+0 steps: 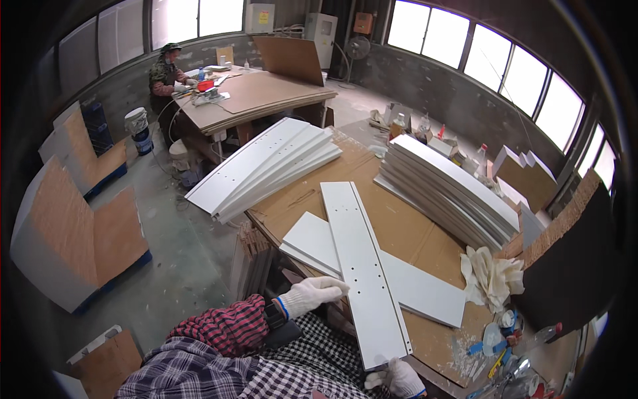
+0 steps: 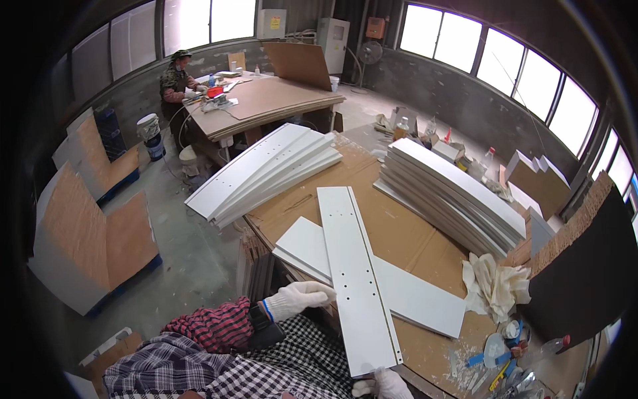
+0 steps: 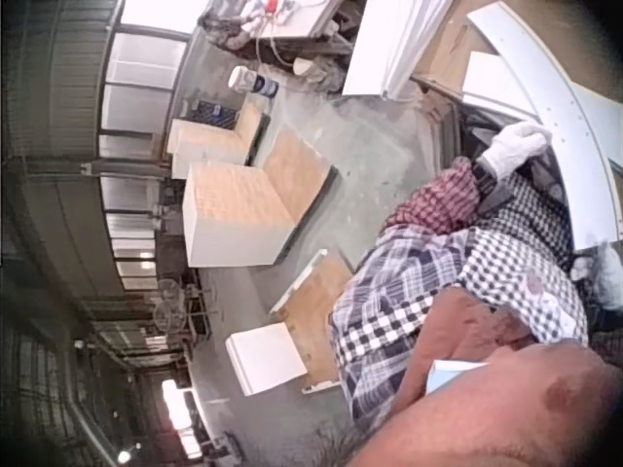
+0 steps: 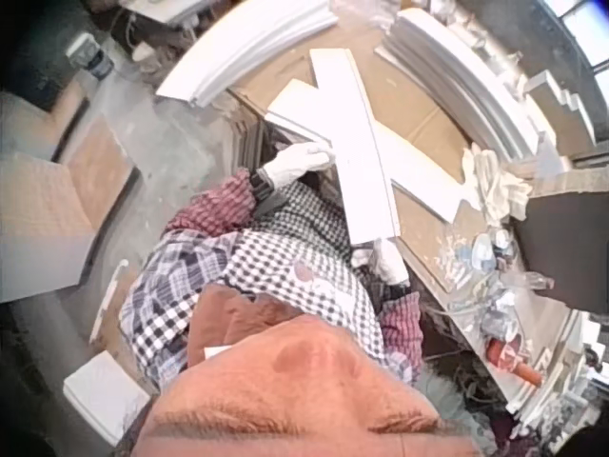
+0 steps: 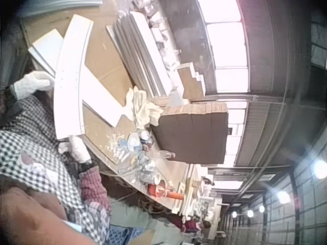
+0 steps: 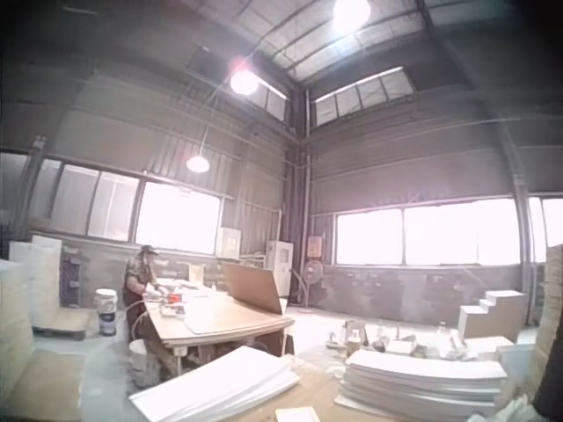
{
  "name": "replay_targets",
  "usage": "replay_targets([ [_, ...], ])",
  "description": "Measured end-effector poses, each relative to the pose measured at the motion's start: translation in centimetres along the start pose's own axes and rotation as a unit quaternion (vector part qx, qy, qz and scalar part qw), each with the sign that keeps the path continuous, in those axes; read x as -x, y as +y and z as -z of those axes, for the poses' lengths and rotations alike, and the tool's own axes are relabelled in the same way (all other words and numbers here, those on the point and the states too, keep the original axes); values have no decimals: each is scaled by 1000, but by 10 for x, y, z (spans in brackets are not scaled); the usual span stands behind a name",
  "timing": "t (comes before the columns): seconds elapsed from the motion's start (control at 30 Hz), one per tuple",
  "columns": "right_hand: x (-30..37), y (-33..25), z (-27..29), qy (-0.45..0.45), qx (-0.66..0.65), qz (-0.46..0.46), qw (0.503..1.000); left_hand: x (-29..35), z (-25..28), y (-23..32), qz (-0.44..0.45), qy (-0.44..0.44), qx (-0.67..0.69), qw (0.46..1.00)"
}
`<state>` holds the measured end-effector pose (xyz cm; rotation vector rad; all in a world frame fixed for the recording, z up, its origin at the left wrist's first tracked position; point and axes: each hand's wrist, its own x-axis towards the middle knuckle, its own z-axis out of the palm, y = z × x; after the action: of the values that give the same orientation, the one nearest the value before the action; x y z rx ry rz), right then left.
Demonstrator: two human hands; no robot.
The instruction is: The person sands the edges of white rectangular wood panels using a blue sanding block. They handle the panels one at a time, flipping them over to sand different edges, and place finished pieces into a stack on the table.
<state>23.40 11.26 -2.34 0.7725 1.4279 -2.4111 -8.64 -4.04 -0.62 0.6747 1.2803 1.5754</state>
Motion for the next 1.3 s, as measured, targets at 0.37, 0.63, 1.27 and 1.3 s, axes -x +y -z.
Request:
replay_targets([
  [0.37,2,13,-6,192,-191,228,935,-13,26,-5,71,-10,274,959],
  [0.63,40,-14,-5,291,-225,295,882,57,105,59,-71,65,263,960],
  [1.27,-40,-94,0,177,-137,283,933,183,152,68,-264,362,373,813],
  [1.3,-45,-87,6,168,-132,283,935,176,153,75,-279,391,385,788],
])
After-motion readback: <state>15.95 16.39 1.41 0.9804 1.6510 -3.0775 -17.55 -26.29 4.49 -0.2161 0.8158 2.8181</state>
